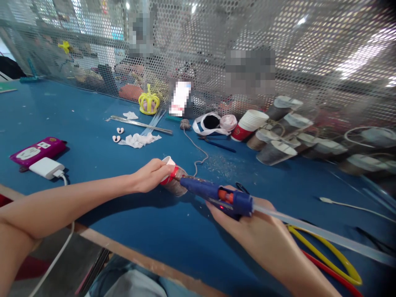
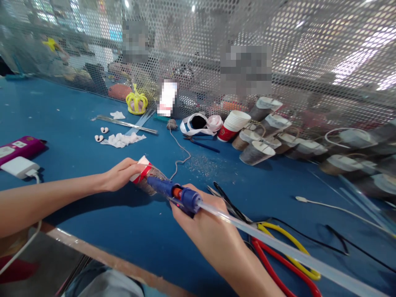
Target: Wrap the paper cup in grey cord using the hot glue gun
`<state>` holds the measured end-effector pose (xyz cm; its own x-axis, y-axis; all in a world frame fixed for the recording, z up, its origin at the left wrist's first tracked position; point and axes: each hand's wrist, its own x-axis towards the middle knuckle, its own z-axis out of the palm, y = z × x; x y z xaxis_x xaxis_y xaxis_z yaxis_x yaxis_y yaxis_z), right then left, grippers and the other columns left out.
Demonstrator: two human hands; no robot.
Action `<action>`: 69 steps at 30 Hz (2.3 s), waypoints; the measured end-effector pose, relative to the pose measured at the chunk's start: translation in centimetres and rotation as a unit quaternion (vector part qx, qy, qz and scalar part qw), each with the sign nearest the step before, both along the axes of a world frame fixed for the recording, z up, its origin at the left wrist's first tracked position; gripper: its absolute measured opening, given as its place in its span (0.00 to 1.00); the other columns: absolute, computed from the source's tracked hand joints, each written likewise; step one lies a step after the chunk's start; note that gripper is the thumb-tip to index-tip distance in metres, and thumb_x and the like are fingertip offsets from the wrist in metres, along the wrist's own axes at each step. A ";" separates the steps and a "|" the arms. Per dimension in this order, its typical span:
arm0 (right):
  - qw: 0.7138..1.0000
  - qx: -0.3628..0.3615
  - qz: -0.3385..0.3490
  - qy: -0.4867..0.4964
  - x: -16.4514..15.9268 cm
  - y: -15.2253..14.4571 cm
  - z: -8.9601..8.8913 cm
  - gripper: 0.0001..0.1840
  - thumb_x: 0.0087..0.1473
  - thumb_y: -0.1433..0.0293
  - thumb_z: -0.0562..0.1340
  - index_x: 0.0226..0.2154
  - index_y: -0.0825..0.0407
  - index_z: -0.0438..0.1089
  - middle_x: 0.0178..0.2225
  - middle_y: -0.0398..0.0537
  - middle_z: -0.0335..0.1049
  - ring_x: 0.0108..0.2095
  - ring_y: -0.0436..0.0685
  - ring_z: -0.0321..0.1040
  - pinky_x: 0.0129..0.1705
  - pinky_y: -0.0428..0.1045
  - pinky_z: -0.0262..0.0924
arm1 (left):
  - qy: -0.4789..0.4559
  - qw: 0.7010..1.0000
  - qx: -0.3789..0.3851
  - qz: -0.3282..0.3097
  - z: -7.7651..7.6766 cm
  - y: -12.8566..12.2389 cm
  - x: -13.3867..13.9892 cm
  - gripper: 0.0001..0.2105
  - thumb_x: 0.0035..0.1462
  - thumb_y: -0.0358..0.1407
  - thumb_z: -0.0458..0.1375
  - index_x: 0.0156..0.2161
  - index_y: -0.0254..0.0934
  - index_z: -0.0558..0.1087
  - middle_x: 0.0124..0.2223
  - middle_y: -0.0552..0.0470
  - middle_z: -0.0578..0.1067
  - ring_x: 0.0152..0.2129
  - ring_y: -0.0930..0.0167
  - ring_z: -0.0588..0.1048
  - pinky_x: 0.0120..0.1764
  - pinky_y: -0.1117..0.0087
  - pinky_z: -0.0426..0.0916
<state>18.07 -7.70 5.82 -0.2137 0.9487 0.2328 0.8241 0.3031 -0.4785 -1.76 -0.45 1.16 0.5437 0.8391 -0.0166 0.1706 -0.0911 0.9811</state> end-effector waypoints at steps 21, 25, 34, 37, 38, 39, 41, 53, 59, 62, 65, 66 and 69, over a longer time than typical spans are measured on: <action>0.997 0.048 -0.036 -0.048 0.8 0.8 -0.8 0.14 0.48 0.63 0.53 0.18 0.49 0.66 0.10 0.41 0.57 0.12 0.51 0.57 0.14 0.46 0.53 | 0.104 0.991 0.075 0.026 -0.1 0.0 -0.2 0.17 0.52 0.40 0.41 0.20 0.31 0.62 0.19 0.56 0.56 0.19 0.76 0.54 0.23 0.75 0.54; 0.998 0.022 -0.044 -0.047 0.3 0.9 0.1 0.13 0.46 0.65 0.54 0.16 0.49 0.66 0.07 0.39 0.52 0.10 0.50 0.54 0.12 0.45 0.51 | 0.112 0.990 0.087 0.018 0.0 0.0 -0.2 0.17 0.52 0.41 0.40 0.19 0.32 0.60 0.19 0.56 0.54 0.19 0.77 0.53 0.22 0.75 0.52; 0.998 -0.003 -0.050 -0.024 0.3 1.2 -0.1 0.14 0.47 0.65 0.54 0.15 0.50 0.66 0.06 0.38 0.53 0.08 0.49 0.53 0.11 0.45 0.48 | 0.120 0.987 0.102 0.014 0.1 0.0 -0.2 0.17 0.52 0.40 0.40 0.17 0.34 0.53 0.19 0.57 0.52 0.18 0.77 0.52 0.21 0.75 0.48; 0.999 0.018 -0.045 -0.021 0.5 0.9 -0.7 0.15 0.48 0.63 0.53 0.15 0.49 0.65 0.06 0.38 0.53 0.09 0.50 0.54 0.11 0.45 0.48 | 0.113 0.989 0.096 0.013 0.1 -0.1 -0.3 0.17 0.52 0.40 0.40 0.17 0.34 0.54 0.19 0.57 0.52 0.18 0.77 0.52 0.22 0.75 0.48; 0.999 0.026 -0.040 -0.021 0.6 0.8 -0.8 0.16 0.48 0.62 0.53 0.16 0.49 0.65 0.07 0.39 0.54 0.09 0.50 0.54 0.11 0.45 0.49 | 0.108 0.990 0.090 0.015 0.1 -0.1 -0.3 0.17 0.52 0.39 0.40 0.17 0.34 0.55 0.19 0.57 0.52 0.18 0.77 0.52 0.22 0.75 0.49; 0.999 0.033 -0.034 -0.021 0.6 0.7 -0.8 0.16 0.48 0.62 0.53 0.16 0.49 0.65 0.07 0.39 0.55 0.10 0.50 0.55 0.12 0.46 0.50 | 0.102 0.991 0.084 0.016 0.0 -0.1 -0.3 0.17 0.52 0.39 0.41 0.17 0.33 0.56 0.19 0.57 0.53 0.19 0.77 0.52 0.22 0.75 0.49; 0.999 0.039 -0.027 -0.022 0.5 0.5 -0.5 0.15 0.48 0.62 0.53 0.16 0.48 0.65 0.09 0.41 0.57 0.12 0.51 0.57 0.14 0.46 0.53 | 0.088 0.994 0.067 0.018 -0.1 0.0 -0.3 0.16 0.52 0.39 0.41 0.19 0.32 0.60 0.19 0.56 0.54 0.19 0.77 0.53 0.22 0.75 0.50; 1.000 0.000 0.022 -0.014 -0.1 -0.4 -0.6 0.08 0.47 0.69 0.55 0.19 0.49 0.61 0.16 0.37 0.62 0.17 0.48 0.58 0.18 0.42 0.54 | -0.078 0.996 -0.049 0.004 -0.1 0.0 0.3 0.14 0.49 0.35 0.46 0.27 0.30 0.73 0.23 0.54 0.72 0.21 0.76 0.66 0.27 0.76 0.62; 0.997 0.014 0.053 -0.053 -0.2 -0.8 -0.7 0.07 0.47 0.72 0.54 0.20 0.49 0.61 0.18 0.38 0.63 0.17 0.47 0.58 0.20 0.43 0.52 | -0.074 0.995 -0.058 0.039 0.6 -0.3 0.7 0.13 0.48 0.33 0.45 0.22 0.30 0.70 0.21 0.55 0.70 0.20 0.76 0.65 0.26 0.75 0.63; 0.996 0.009 0.061 -0.058 -0.2 -0.8 -0.7 0.06 0.46 0.73 0.54 0.22 0.49 0.62 0.18 0.38 0.64 0.17 0.47 0.59 0.20 0.43 0.52 | -0.064 0.995 -0.052 0.048 0.7 -0.4 0.7 0.13 0.48 0.33 0.45 0.21 0.30 0.68 0.20 0.55 0.69 0.19 0.77 0.64 0.26 0.75 0.62; 0.997 0.016 0.059 -0.052 -0.2 -0.6 -0.7 0.06 0.46 0.72 0.55 0.21 0.49 0.62 0.17 0.38 0.63 0.16 0.47 0.57 0.19 0.42 0.51 | -0.065 0.996 -0.053 0.042 0.6 -0.3 0.6 0.13 0.49 0.33 0.45 0.22 0.30 0.69 0.21 0.55 0.70 0.20 0.76 0.65 0.27 0.75 0.62; 0.997 0.020 0.054 -0.045 -0.2 -0.6 -0.7 0.06 0.46 0.72 0.55 0.21 0.49 0.62 0.17 0.37 0.63 0.16 0.47 0.56 0.19 0.42 0.51 | -0.067 0.996 -0.054 0.036 0.4 -0.2 0.6 0.14 0.49 0.34 0.45 0.23 0.30 0.70 0.22 0.55 0.70 0.21 0.76 0.65 0.27 0.75 0.62; 0.999 0.027 0.026 -0.019 -0.1 -0.3 -0.6 0.06 0.46 0.69 0.56 0.20 0.49 0.62 0.15 0.37 0.61 0.16 0.47 0.55 0.18 0.43 0.52 | -0.064 0.997 -0.047 0.021 -0.1 0.1 0.4 0.15 0.50 0.35 0.45 0.27 0.30 0.72 0.24 0.54 0.71 0.23 0.75 0.66 0.29 0.75 0.62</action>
<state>17.95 -7.96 5.19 -0.2725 0.9225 0.2733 0.8236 0.3705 -0.4294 -1.40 -0.39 1.08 0.5102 0.8596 -0.0280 0.0446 0.0061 0.9990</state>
